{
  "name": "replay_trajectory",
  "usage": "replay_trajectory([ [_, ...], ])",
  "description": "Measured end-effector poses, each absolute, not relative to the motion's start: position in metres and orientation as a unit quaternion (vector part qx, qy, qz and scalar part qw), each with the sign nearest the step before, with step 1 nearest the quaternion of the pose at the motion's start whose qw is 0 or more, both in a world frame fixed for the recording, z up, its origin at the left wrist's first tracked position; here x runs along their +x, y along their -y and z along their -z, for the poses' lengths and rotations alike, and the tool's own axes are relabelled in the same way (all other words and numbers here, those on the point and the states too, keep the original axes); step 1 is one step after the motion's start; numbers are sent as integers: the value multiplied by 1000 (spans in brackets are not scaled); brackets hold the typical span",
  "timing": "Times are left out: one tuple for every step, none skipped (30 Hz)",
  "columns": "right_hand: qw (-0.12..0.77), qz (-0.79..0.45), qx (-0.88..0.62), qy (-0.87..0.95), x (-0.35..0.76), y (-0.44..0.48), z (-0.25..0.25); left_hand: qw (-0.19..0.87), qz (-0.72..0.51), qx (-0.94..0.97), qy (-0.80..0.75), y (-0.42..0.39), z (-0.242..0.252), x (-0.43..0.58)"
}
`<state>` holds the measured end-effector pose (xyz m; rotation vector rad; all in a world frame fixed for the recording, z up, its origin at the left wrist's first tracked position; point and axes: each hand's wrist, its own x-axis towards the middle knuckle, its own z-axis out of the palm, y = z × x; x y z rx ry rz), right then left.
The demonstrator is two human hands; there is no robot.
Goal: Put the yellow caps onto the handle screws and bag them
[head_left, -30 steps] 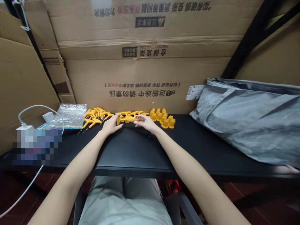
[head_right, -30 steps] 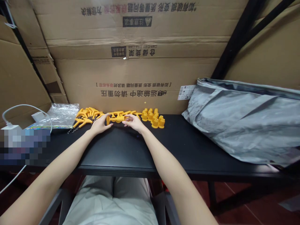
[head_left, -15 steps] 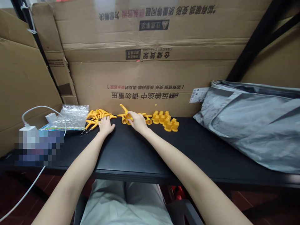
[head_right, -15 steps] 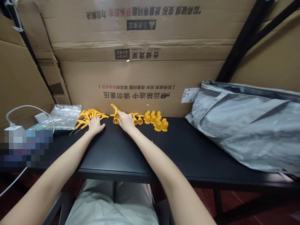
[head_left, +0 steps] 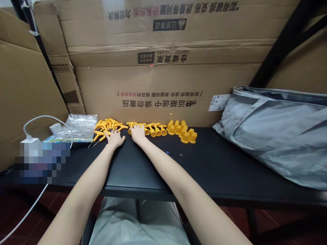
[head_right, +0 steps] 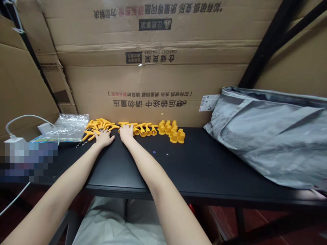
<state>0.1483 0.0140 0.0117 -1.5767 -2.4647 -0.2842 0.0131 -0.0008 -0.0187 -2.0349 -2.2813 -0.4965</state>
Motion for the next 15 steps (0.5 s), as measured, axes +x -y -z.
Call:
replay_trajectory([
  [97, 89, -537, 833, 151, -13, -13, 24, 157, -658, 737, 1, 18, 13],
  [96, 81, -537, 834, 155, -12, -15, 25, 153, -657, 738, 1, 18, 13],
  [98, 71, -537, 835, 160, -10, -18, 24, 150, -655, 740, 1, 18, 13],
  [104, 62, -538, 834, 168, -9, -21, 22, 148, -652, 743, 1, 18, 13],
  [115, 58, -540, 832, 176, -8, -25, 19, 145, -650, 746, 1, 18, 13],
  [127, 58, -548, 825, 187, -7, -30, 16, 142, -648, 748, 1, 18, 13],
  [134, 59, -562, 814, 199, -7, -34, 13, 139, -648, 749, 1, 17, 13],
  [139, 58, -579, 801, 211, -7, -38, 13, 136, -649, 748, 1, 17, 13],
  [146, 59, -600, 785, 225, -7, -41, 14, 135, -653, 745, 1, 17, 13],
  [148, 57, -622, 767, 239, -8, -43, 17, 134, -657, 742, 1, 17, 13],
  [148, 56, -643, 749, 252, -10, -44, 22, 135, -660, 739, 1, 17, 13],
  [151, 59, -663, 731, 265, -11, -43, 26, 138, -662, 736, 1, 17, 13],
  [154, 65, -676, 718, 277, -13, -40, 31, 141, -663, 735, 1, 17, 13],
  [158, 69, -686, 707, 288, -14, -37, 35, 143, -663, 734, 1, 17, 13],
  [162, 71, -692, 700, 297, -16, -32, 39, 144, -661, 735, 0, 17, 13],
])
